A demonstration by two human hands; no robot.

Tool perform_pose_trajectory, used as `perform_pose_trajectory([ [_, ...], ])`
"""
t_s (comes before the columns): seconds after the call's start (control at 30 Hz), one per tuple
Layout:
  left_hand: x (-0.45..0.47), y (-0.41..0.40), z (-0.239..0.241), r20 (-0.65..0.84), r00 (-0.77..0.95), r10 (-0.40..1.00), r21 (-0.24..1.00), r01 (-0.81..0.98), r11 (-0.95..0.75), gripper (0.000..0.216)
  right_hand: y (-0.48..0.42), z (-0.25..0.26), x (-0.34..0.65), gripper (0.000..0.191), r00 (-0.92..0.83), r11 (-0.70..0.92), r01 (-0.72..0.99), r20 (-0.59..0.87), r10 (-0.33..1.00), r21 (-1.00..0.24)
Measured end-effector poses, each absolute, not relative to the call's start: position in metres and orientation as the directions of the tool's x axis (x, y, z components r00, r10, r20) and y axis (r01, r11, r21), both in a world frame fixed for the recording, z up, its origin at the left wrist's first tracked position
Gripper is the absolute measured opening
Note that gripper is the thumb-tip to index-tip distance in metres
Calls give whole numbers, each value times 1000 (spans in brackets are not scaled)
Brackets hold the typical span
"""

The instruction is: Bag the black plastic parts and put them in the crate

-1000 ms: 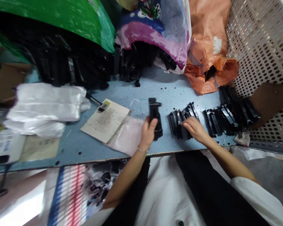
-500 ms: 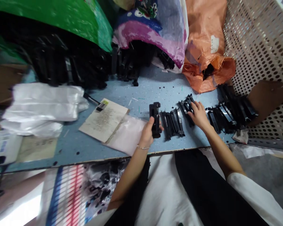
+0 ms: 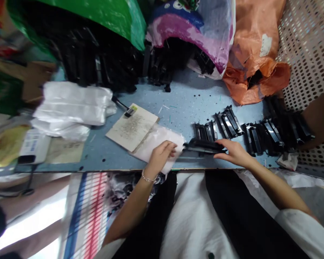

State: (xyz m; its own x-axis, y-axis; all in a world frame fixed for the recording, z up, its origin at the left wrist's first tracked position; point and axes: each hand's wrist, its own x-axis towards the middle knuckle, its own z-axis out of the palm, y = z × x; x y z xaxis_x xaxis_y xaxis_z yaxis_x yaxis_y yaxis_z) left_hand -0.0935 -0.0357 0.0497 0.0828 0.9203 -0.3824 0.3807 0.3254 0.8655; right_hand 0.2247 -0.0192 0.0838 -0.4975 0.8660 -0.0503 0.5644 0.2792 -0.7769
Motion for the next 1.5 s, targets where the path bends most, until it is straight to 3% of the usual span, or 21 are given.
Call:
perform_pose_trajectory([
  [0.1, -111, -58, 36, -69, -33, 997, 654, 753, 70, 40, -26, 68, 213, 49, -228, -180, 156, -213, 950, -971],
  [0.17, -114, -70, 27, 44, -29, 999, 563, 827, -1, 36, -27, 62, 195, 46, -179, -344, -132, -319, 931, -930],
  [0.27, -120, -67, 19, 157, -129, 979, 511, 859, 31, 38, -25, 58, 168, 44, -186, -436, -301, -396, 899, -848],
  [0.33, -128, -54, 18, 158, -193, 969, 517, 852, 85, 32, -23, 59, 156, 44, -211, -465, -337, -416, 885, -819],
  [0.4, -138, -38, 21, 100, -253, 962, 643, 755, 131, 20, -21, 60, 149, 43, -240, -483, -356, -421, 875, -800],
  [0.47, -144, -25, 28, -28, -329, 944, 863, 468, 189, 21, -20, 61, 146, 43, -277, -483, -370, -402, 873, -794],
  [0.53, -140, -15, 38, -232, -304, 924, 969, 11, 247, 28, -18, 64, 144, 45, -331, -472, -396, -357, 874, -788],
  [0.6, -124, -9, 48, -390, -174, 904, 879, -365, 309, 31, -16, 68, 143, 52, -400, -475, -436, -308, 863, -764],
  [0.67, -102, -5, 54, -444, -81, 892, 779, -528, 339, 29, -15, 71, 143, 61, -462, -498, -472, -277, 843, -727],
  [0.77, -70, -2, 58, -447, -49, 893, 760, -547, 351, 21, -14, 72, 148, 66, -475, -515, -500, -277, 835, -696],
  [0.97, -33, -1, 56, -473, 76, 878, 791, -404, 461, 20, -19, 72, 168, 52, -292, -420, -480, -312, 904, -770],
  [1.07, -15, 1, 57, -457, 210, 864, 739, -451, 500, 30, -17, 75, 174, 41, -228, -420, -407, -355, 907, -811],
  [1.17, -1, 1, 61, -427, 326, 843, 653, -533, 537, 55, -13, 76, 179, 40, -102, -374, -382, -363, 926, -845],
  [1.3, 4, -3, 66, -344, 349, 871, 713, -506, 485, 61, -11, 77, 186, 39, 24, -297, -348, -325, 945, -889],
  [1.4, 2, -2, 68, -373, 247, 894, 778, -441, 447, 43, -10, 77, 191, 42, -2, -313, -331, -330, 944, -890],
  [1.5, -6, 4, 72, -380, 266, 886, 746, -478, 463, 42, -11, 72, 200, 47, -124, -362, -421, -342, 931, -832],
])
